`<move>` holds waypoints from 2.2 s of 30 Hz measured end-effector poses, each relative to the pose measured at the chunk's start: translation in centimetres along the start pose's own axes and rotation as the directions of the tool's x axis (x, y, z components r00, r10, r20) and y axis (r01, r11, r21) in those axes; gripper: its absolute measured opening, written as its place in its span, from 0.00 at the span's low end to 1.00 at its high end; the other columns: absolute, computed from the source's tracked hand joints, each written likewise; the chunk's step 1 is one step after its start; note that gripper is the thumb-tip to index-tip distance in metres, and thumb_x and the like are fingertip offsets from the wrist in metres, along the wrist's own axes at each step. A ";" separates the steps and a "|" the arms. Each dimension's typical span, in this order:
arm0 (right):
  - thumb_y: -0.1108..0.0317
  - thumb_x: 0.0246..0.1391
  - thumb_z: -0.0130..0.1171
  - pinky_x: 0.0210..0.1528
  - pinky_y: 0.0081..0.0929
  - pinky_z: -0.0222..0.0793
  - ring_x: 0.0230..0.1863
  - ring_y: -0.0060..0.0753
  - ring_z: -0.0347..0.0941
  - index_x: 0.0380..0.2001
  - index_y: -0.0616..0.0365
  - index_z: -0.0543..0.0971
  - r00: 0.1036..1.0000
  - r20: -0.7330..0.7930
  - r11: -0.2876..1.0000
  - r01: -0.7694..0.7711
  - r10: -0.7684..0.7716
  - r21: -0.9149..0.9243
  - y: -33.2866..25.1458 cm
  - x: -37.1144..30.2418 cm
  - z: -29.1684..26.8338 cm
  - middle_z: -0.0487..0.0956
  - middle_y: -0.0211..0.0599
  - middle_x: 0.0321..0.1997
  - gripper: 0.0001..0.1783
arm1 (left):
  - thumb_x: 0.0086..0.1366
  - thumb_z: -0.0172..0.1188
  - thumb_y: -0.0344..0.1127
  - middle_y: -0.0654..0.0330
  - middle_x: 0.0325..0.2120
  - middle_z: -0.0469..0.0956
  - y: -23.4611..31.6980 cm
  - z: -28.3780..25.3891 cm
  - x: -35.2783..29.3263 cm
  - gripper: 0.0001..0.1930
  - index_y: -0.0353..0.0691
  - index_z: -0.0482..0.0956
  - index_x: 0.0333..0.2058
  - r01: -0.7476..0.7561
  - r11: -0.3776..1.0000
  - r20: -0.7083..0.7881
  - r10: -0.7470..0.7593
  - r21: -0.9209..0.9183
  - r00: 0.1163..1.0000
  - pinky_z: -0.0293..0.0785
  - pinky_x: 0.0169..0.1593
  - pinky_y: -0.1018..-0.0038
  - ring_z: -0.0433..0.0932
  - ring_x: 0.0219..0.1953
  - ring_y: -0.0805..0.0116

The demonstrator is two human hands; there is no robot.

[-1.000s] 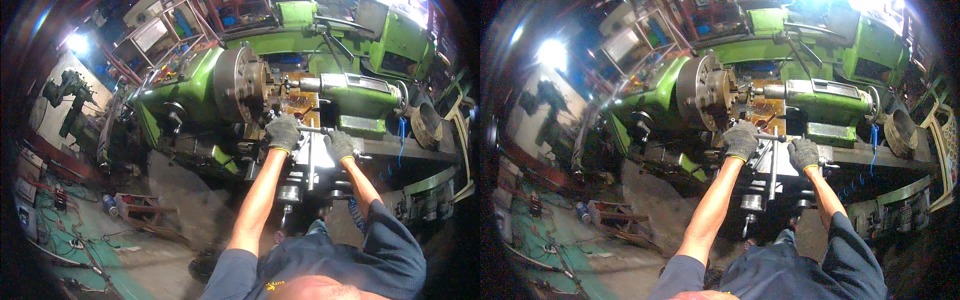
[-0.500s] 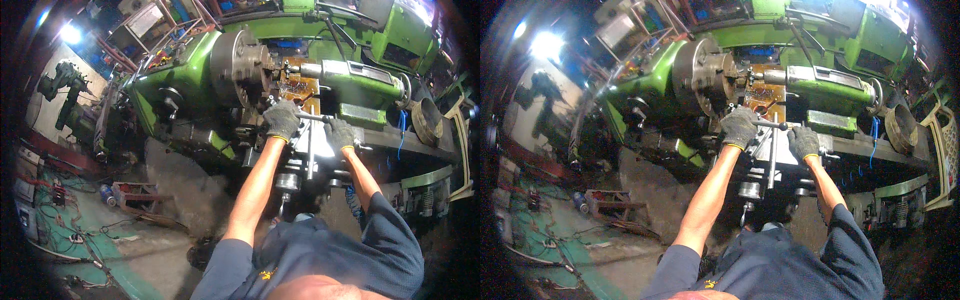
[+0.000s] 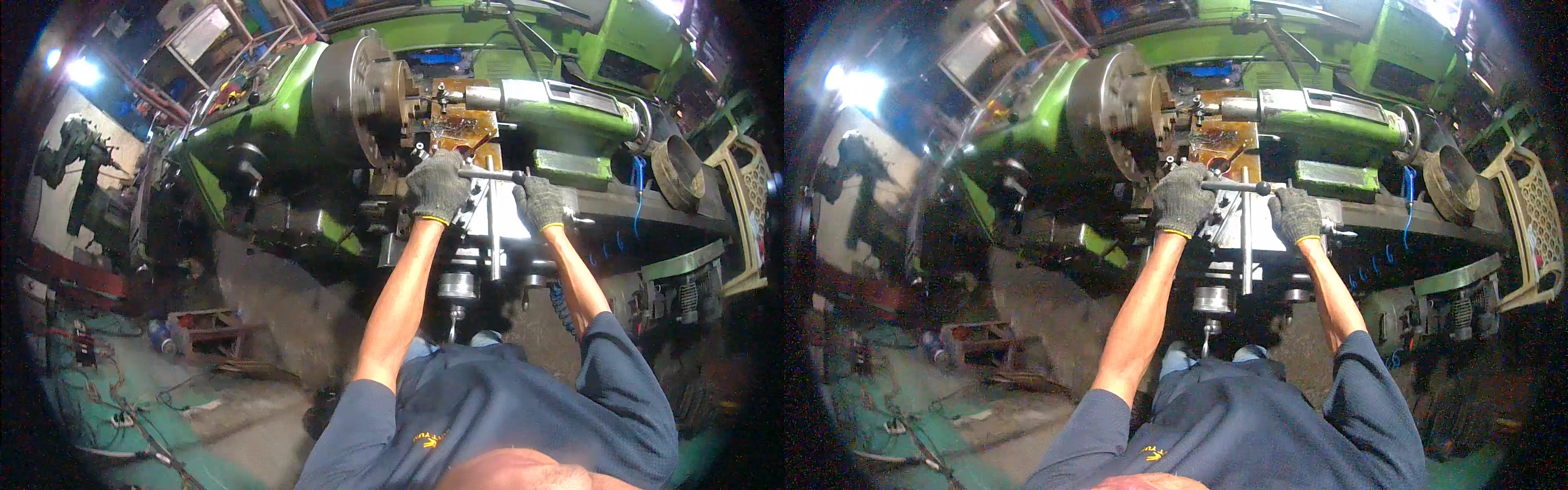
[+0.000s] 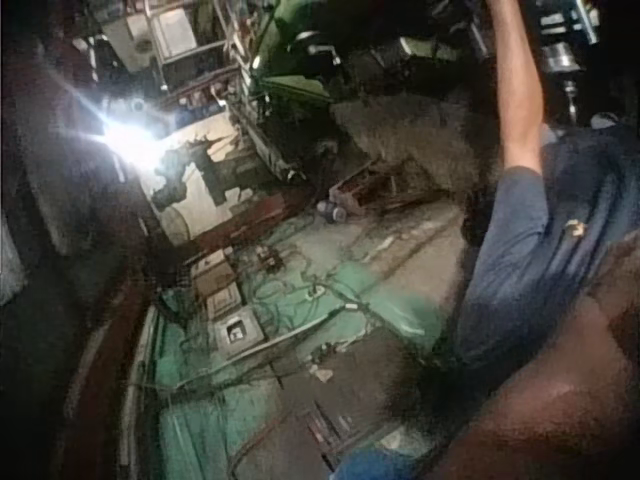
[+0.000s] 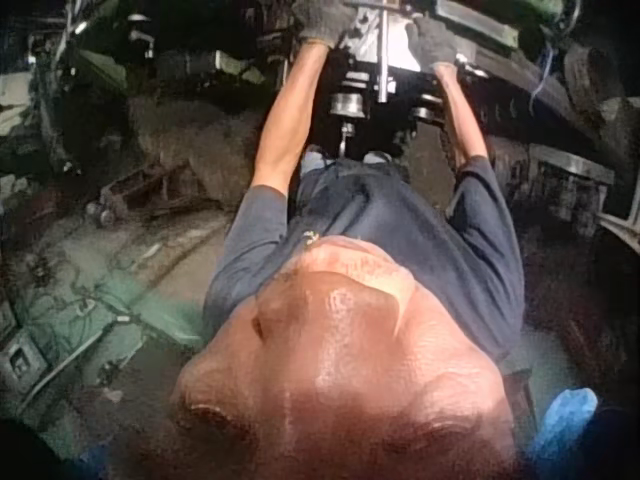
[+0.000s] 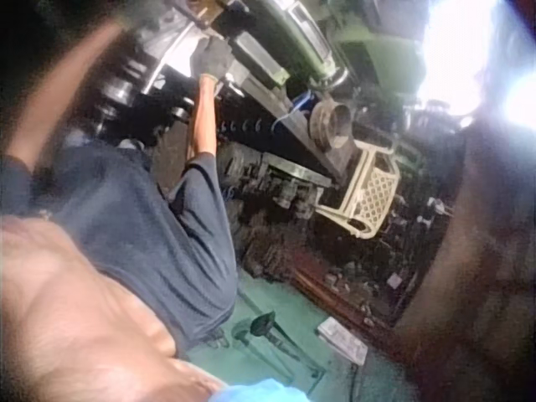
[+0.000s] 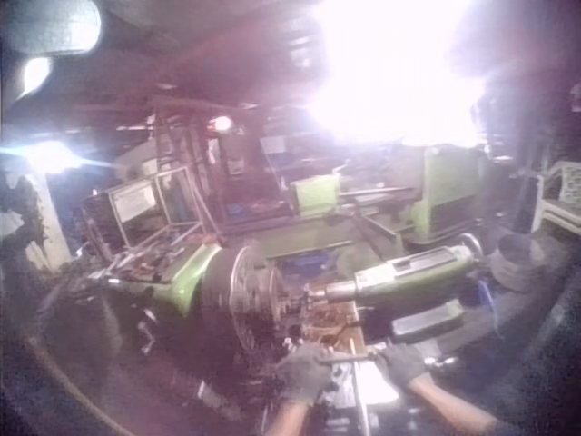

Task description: The person operates a green industrial lathe, using both hands to manipulate the tool post and control levers. They adjust the cutting tool position against a rotating metal workpiece, generating metal shavings, and periodically use a compressed air hose to clear debris from the work area.

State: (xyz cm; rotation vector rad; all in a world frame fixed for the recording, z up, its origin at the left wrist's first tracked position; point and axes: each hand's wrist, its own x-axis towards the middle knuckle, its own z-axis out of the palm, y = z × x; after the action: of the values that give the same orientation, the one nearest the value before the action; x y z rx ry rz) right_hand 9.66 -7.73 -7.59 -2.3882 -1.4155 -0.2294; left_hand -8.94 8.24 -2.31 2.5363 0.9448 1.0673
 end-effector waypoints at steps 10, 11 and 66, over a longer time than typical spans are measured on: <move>0.58 0.61 0.56 0.70 0.50 0.60 0.65 0.58 0.68 0.54 0.54 0.80 0.983 -0.011 0.982 -0.184 0.183 -0.047 0.2 -1.1 3.4 0.75 0.56 0.62 0.21 | 0.56 0.65 0.38 0.49 0.44 0.83 -1.9 -3.8 -0.4 0.21 0.41 0.83 0.49 -0.134 0.925 0.095 0.179 -0.357 0.979 0.78 0.50 0.57 0.83 0.46 0.47; 0.58 0.61 0.57 0.70 0.50 0.60 0.65 0.58 0.68 0.54 0.54 0.80 0.984 -0.050 0.983 -0.176 0.173 -0.059 0.5 -1.4 4.0 0.74 0.57 0.62 0.21 | 0.55 0.64 0.37 0.49 0.44 0.83 -2.4 -4.6 -0.8 0.21 0.41 0.83 0.49 -0.189 0.890 0.035 0.223 -0.415 0.974 0.78 0.52 0.58 0.82 0.48 0.47; 0.64 0.58 0.61 0.65 0.41 0.67 0.60 0.51 0.74 0.50 0.57 0.82 0.910 -0.063 0.911 -0.407 0.411 0.064 -2.8 -1.4 2.6 0.80 0.49 0.53 0.18 | 0.67 0.58 0.29 0.64 0.27 0.76 -41.9 -15.4 21.1 0.05 0.45 0.78 0.30 -0.187 0.951 -0.575 0.298 0.245 0.762 0.70 0.38 0.73 0.76 0.32 0.67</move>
State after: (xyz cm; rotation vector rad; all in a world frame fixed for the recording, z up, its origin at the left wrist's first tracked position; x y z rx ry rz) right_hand 6.41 -6.68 -9.81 -2.5358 -0.8458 -0.1693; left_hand -28.56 53.33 2.14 2.5322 0.8762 2.0543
